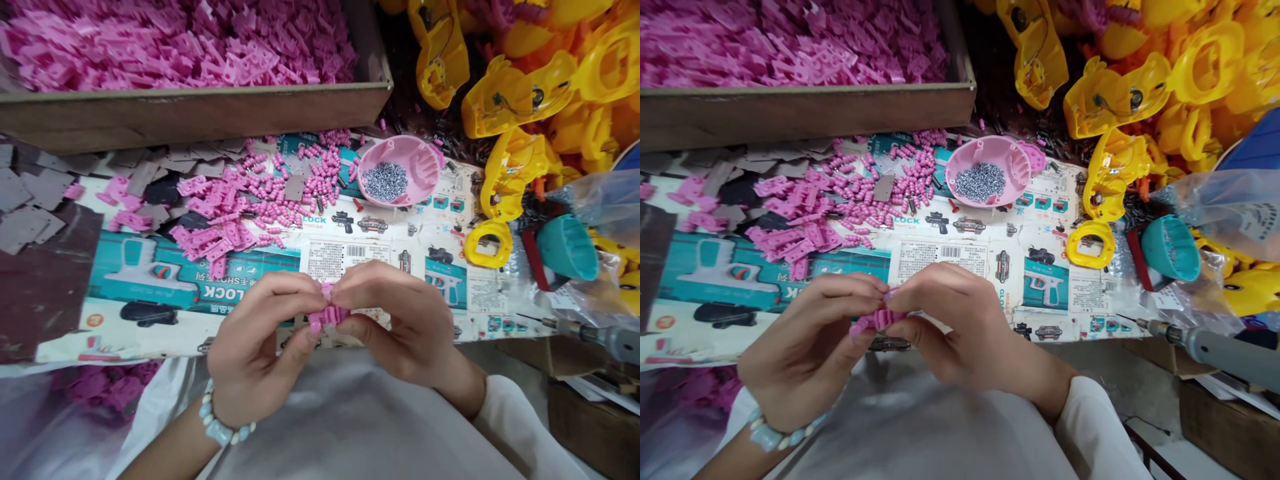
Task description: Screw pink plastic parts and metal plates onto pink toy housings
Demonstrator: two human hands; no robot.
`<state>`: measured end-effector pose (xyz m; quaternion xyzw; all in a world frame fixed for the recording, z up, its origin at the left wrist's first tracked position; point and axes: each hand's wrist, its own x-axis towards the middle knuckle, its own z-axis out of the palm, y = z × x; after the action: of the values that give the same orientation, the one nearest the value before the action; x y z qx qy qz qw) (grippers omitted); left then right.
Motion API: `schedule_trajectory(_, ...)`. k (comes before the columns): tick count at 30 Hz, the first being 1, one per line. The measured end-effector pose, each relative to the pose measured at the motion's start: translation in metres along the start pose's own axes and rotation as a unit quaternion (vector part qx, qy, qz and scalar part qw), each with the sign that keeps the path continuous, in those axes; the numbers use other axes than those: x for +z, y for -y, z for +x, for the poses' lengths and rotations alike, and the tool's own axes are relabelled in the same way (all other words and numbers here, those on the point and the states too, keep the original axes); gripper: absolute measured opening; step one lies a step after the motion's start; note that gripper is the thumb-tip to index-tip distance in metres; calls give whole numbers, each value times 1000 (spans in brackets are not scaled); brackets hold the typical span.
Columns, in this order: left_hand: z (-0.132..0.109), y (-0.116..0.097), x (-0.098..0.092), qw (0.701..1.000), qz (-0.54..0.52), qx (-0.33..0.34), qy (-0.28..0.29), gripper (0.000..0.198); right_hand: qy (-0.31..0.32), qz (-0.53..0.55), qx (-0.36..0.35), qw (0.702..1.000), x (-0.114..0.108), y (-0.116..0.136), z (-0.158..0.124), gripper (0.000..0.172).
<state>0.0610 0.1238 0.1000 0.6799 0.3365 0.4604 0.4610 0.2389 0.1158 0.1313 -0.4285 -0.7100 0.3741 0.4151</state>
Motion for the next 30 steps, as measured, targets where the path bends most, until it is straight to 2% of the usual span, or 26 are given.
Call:
schedule_trajectory(4,5,6,-2,995,74,51,45,35,-4,22,11,1000,-1,-2,-2,13)
schedule_trajectory(9,16,11,-3,987,112,92,64,28,-19,-6,-24,1000,1,-7,-3,13)
schedule_trajectory(13,19,12,-2,979,140,136,55,27,-26,-5,-41,999,1,-9,-6,14)
schedule_trajectory(17,15,13,-1,976,152,149,49,28,-34,-7,-35,999,0,-6,-6,9)
schedule_trajectory(25,17,8,-4,974,156,150,71,24,-2,-57,-10,998,-3,4,-8,7)
schedule_trajectory(27,17,5,-5,973,158,145,81,25,4,-60,-8,998,-2,5,-10,7)
schedule_trajectory(30,14,-1,-10,973,136,135,125,29,11,-52,-9,999,-1,7,-15,5)
